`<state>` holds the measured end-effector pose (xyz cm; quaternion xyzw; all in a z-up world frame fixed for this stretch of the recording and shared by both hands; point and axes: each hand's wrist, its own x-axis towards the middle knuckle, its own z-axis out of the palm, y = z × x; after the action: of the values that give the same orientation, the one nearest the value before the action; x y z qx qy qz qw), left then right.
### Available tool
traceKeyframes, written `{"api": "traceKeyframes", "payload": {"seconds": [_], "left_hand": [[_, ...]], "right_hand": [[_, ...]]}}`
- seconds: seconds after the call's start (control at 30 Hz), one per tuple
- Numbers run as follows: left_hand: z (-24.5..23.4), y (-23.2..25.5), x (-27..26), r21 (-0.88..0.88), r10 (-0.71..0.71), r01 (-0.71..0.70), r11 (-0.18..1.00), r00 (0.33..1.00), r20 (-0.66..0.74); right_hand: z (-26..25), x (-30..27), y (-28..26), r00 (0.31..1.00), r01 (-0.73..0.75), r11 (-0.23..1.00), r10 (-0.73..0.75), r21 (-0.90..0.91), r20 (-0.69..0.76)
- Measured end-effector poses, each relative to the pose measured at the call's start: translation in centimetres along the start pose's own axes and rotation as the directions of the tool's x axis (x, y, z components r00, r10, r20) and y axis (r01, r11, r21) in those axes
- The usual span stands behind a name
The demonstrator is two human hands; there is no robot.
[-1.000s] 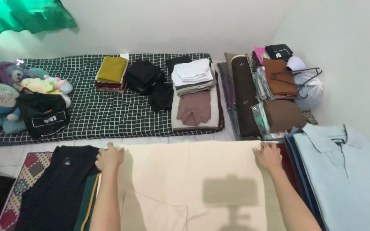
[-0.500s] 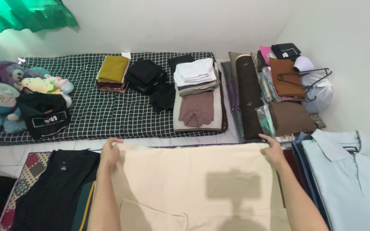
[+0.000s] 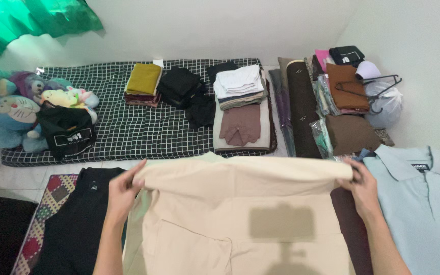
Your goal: The person picks up a light-colored polo shirt, spreads it on a flat surface, folds the sleeves and sides inward, and places the folded garment on a stack; then they repeat the process with a cream-colored polo shirt.
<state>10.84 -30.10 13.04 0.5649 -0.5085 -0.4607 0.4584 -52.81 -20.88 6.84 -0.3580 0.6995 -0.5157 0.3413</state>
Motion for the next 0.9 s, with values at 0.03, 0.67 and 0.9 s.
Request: {"api": "traceKeyframes", "payload": {"seconds": [0.03, 0.67, 0.9], "left_hand": [[-0.7, 0.0, -1.8, 0.001, 0.001, -0.001, 1.000, 1.000, 0.001], [0.0, -4.5, -10.0, -0.015, -0.093, 0.095, 0.995, 0.993, 0.078], [-1.9, -4.1, -13.2, 0.301, -0.308, 0.252, 0.920, 0.939, 0.156]], "right_hand": [[-0.6, -1.3, 0.2, 1.000, 0.000, 1.000, 0.000, 0.001, -0.001], [-3.3, -10.3, 8.3, 0.997, -0.069, 0.997, 0.068, 0.027, 0.039], [-3.6, -15.0, 7.8, 0.994, -0.001, 0.707, 0.076, -0.707, 0.075]]}}
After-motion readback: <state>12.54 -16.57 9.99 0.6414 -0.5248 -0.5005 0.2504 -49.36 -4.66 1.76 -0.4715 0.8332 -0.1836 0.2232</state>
